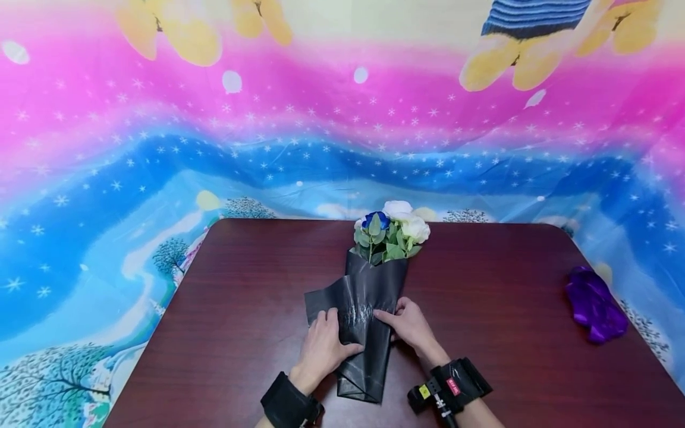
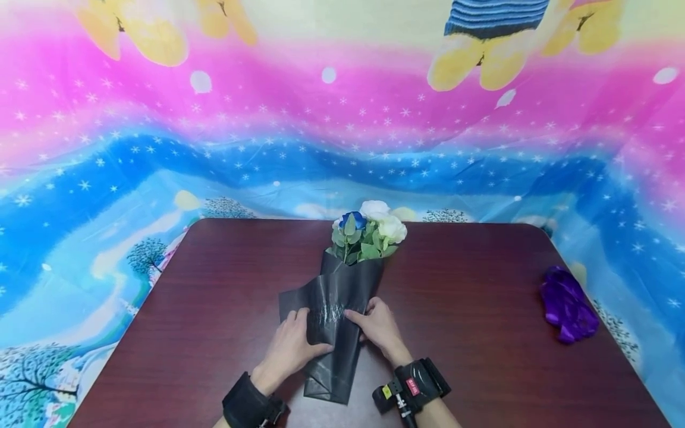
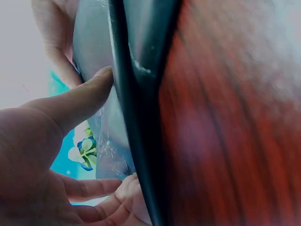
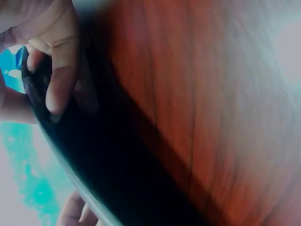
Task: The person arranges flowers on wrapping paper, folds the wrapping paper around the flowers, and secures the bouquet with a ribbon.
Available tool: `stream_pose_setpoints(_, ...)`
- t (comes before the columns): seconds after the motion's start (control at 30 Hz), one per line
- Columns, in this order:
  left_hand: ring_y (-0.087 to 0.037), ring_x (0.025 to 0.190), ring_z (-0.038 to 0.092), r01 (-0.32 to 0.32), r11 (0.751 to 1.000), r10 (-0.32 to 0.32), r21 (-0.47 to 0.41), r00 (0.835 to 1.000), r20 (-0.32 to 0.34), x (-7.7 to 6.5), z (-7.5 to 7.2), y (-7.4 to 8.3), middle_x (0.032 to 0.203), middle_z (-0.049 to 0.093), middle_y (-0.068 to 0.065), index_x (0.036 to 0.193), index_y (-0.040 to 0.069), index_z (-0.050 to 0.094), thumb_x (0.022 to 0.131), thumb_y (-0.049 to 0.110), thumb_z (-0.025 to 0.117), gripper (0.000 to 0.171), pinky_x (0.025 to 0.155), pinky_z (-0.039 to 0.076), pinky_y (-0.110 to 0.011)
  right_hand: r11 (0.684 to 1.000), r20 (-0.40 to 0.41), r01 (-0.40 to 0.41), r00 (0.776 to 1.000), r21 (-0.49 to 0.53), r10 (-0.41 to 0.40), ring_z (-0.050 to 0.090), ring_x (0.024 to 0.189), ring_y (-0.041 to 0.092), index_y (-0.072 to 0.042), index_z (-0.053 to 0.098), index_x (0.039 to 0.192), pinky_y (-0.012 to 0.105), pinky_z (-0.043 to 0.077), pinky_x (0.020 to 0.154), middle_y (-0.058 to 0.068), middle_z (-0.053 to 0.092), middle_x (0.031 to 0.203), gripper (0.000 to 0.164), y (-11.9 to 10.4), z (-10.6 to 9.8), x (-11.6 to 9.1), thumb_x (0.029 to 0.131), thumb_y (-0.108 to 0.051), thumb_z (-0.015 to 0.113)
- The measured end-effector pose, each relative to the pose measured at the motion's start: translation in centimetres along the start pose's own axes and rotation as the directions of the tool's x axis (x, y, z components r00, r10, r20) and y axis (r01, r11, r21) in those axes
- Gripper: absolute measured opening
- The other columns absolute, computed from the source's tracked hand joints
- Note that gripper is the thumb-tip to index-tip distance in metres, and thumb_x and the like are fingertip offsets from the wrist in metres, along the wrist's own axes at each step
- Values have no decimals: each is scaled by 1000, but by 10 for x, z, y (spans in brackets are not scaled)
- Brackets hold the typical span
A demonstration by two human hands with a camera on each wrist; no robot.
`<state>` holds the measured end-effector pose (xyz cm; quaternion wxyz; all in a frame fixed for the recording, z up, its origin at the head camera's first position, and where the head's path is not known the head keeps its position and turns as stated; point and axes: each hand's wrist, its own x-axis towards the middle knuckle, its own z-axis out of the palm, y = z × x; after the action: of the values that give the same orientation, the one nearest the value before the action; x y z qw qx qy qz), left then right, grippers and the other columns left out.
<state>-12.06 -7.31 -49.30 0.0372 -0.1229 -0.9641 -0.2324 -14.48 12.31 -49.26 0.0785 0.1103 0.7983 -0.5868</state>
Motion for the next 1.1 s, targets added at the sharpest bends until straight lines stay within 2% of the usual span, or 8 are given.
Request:
stream_pose_setpoints(0.17, -32, 80, 57, -15, 1000, 15, -9, 1000, 12, -1, -2, -3, 94, 53, -17, 120, -7, 53, 65, 51, 83, 86, 72, 49, -44, 972, 73, -77, 995, 223, 62, 65, 61, 20, 8, 53, 109, 32, 53, 55, 12, 67, 81, 47, 3, 5, 3, 82, -24, 76)
stream_pose_setpoints(0.3, -31, 82, 56, -9, 1000, 9, -5, 999, 47, -1, -4, -4, 93, 51, -16, 122, -8, 53, 67, 52, 82, 87, 73, 48, -44, 987, 98, -49, 995, 151, 35, 64, 68, 17, 4, 63, 104, 30, 51, 64, 8, 68, 82, 42, 1, 10, 4, 82, -30, 75)
stream_pose_setpoints(0.43, -30, 80, 55, -12, 1000, 12, 3, 997, 71, -2, -4, -5, 91, 50, -15, 125, -9, 52, 68, 53, 81, 89, 71, 48, -43, 998, 43, 30, 999, 61, -32, 61, 75, 16, 2, 64, 107, 30, 48, 70, 6, 67, 90, 39, -4, 17, 1, 82, -26, 75)
stream_pose_setpoints(0.6, -30, 80, 55, -28, 1000, 28, 1, 997, 68, -1, -2, -5, 92, 50, -16, 127, -9, 51, 67, 53, 81, 91, 72, 48, -43, 996, 2, 70, 998, 62, -70, 57, 105, 32, 8, 44, 133, 43, 45, 89, 22, 57, 121, 60, -14, 27, -5, 84, -15, 70)
stream_pose_setpoints(0.73, -31, 81, 55, -41, 999, 42, -16, 997, 58, 0, 0, -5, 94, 51, -18, 128, -10, 51, 67, 53, 81, 93, 73, 48, -43, 996, 8, 21, 1000, 84, -22, 31, 132, 41, 12, 16, 146, 52, 28, 105, 31, 29, 145, 81, -20, 31, -6, 86, -13, 65)
stream_pose_setpoints(0.87, -29, 81, 54, -41, 999, 43, -30, 997, 62, -2, 0, -5, 95, 50, -17, 130, -12, 49, 68, 51, 81, 94, 74, 47, -42, 974, 33, -5, 999, 227, -3, 34, 130, 40, 10, 20, 145, 51, 30, 104, 29, 32, 144, 69, -17, 34, -5, 88, -5, 58)
stream_pose_setpoints(0.97, -30, 82, 53, -36, 999, 38, -29, 997, 65, -4, -2, -5, 96, 49, -18, 130, -12, 48, 69, 50, 81, 93, 75, 47, -42, 931, 41, -7, 999, 365, -8, 43, 121, 36, 7, 29, 140, 47, 36, 99, 27, 41, 137, 57, -12, 37, -5, 89, 1, 53)
stream_pose_setpoints(1.1, -32, 85, 53, -33, 998, 36, -50, 997, 67, -6, -6, -5, 98, 45, -18, 129, -13, 49, 72, 50, 79, 90, 76, 47, -44, 897, 10, 18, 1000, 441, -26, 38, 125, 34, 5, 25, 143, 46, 33, 101, 26, 37, 141, 60, -10, 36, -7, 90, 3, 51)
